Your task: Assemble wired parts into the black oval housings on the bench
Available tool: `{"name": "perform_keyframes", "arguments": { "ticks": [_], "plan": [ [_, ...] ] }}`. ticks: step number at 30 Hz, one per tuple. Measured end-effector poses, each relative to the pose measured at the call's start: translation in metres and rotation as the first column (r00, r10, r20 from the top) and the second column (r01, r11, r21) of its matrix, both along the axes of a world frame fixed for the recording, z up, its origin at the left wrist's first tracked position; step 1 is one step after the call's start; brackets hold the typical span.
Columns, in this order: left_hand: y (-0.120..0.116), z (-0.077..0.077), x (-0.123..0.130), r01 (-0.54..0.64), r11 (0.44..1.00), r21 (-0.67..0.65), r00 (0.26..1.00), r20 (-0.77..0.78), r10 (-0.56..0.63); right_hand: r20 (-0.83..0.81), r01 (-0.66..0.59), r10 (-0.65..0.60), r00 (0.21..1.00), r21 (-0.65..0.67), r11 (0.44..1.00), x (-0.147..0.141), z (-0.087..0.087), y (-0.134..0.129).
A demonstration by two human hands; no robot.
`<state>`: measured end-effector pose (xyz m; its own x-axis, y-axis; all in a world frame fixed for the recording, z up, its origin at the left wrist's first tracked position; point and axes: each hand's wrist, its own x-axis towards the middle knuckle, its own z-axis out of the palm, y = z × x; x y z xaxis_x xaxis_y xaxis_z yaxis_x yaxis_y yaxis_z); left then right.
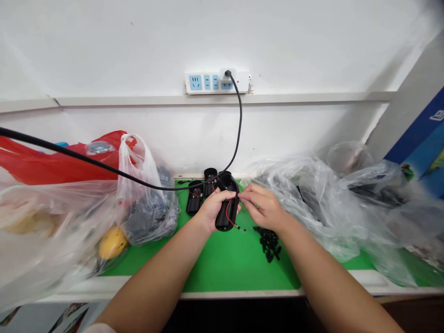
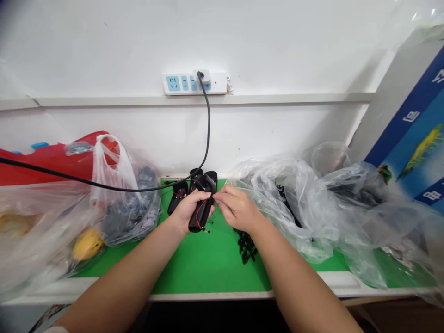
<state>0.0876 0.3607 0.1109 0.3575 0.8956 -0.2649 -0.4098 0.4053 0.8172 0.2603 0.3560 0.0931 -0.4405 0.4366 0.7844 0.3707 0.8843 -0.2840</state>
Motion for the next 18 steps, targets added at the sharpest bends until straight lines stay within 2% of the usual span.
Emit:
{"name": "perform_keyframes", "arguments": {
  "ticks": [5,12,18],
  "plan": [
    [-0.004,0.005,0.001,-0.002,1.000,-0.011,1.000,-0.017,0.002,0.026,-0.035,0.036,0.999,-0.032,0.999,0.002,0.005,-0.002],
    [-0.006,0.002,0.001,0.018,0.999,0.041,1.000,-0.018,-0.017,0.049,-0.069,0.073,0.996,-0.080,0.994,0.005,0.011,-0.004],
    [-0.004,0.002,0.001,0.027,0.999,0.024,1.000,-0.003,-0.027,0.018,-0.072,0.074,0.997,-0.110,0.991,0.002,0.009,-0.006]
  ]
}}
